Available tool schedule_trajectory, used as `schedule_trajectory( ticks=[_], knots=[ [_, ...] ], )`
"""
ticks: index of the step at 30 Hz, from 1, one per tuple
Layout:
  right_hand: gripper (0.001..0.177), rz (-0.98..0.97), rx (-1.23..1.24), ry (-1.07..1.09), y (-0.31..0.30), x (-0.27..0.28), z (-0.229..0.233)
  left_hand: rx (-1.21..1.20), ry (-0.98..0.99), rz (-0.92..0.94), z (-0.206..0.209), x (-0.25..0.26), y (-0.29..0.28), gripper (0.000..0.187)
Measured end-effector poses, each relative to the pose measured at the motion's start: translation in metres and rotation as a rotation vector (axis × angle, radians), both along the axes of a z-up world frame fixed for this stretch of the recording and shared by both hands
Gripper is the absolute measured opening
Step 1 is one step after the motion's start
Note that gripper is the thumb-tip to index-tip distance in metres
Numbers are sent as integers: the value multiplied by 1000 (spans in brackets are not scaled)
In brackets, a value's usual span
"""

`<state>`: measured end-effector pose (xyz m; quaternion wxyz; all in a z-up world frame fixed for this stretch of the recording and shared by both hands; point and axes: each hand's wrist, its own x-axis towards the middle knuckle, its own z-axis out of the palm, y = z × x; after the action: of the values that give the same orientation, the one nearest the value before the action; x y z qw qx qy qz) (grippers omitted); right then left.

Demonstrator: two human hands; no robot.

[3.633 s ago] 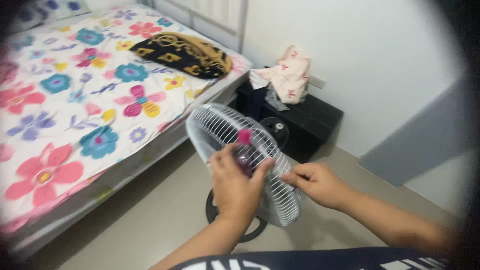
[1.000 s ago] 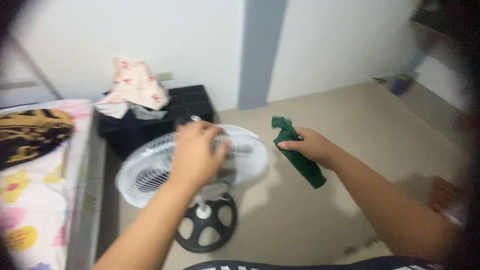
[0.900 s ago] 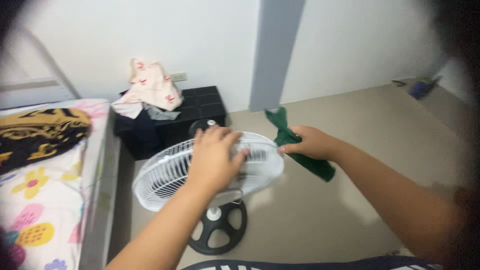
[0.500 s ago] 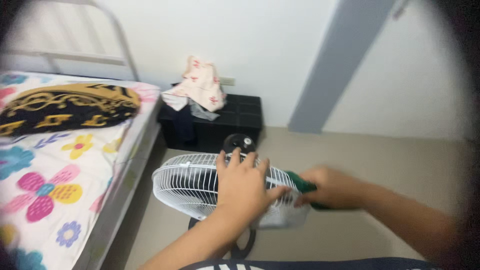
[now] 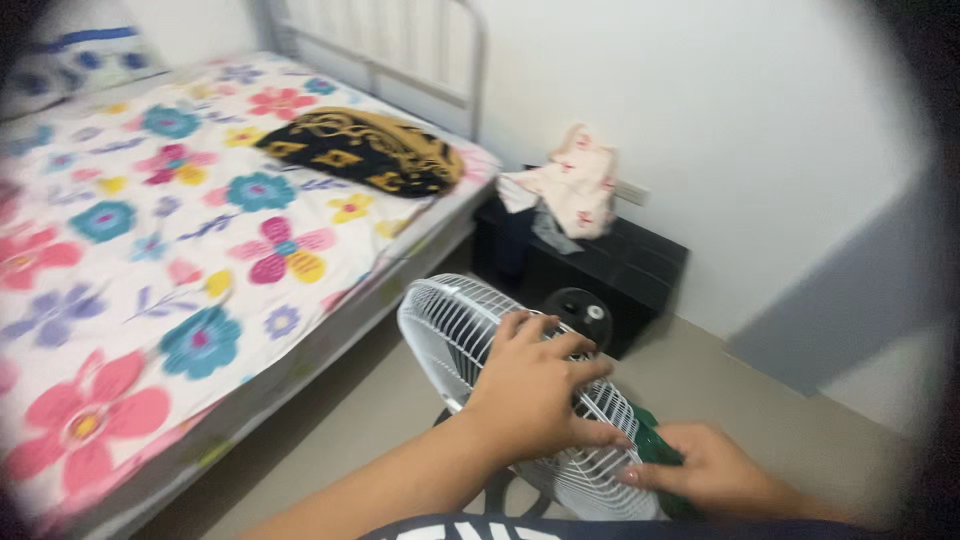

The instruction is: The person disassembles a standing fan by first wiping the front grille with a cloth, then using scissors to pry and remove the grille. They proceed to unscrew and remove the fan blades from the motor housing.

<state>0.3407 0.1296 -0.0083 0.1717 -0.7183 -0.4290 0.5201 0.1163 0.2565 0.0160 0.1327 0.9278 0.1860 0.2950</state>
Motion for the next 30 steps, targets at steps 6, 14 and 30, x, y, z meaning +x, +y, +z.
schedule_trajectory(
  ticks=[6,14,30],
  knots=[
    [28,-19,43,17,12,0,0,-39,98,65,1,-4,3,71],
    [41,363,144,-467,15,-8,17,-18,13,72,-8,-8,4,67],
    [29,29,-1,-11,13,-23,31,52,-19,89,-10,-6,-1,74]
  ],
)
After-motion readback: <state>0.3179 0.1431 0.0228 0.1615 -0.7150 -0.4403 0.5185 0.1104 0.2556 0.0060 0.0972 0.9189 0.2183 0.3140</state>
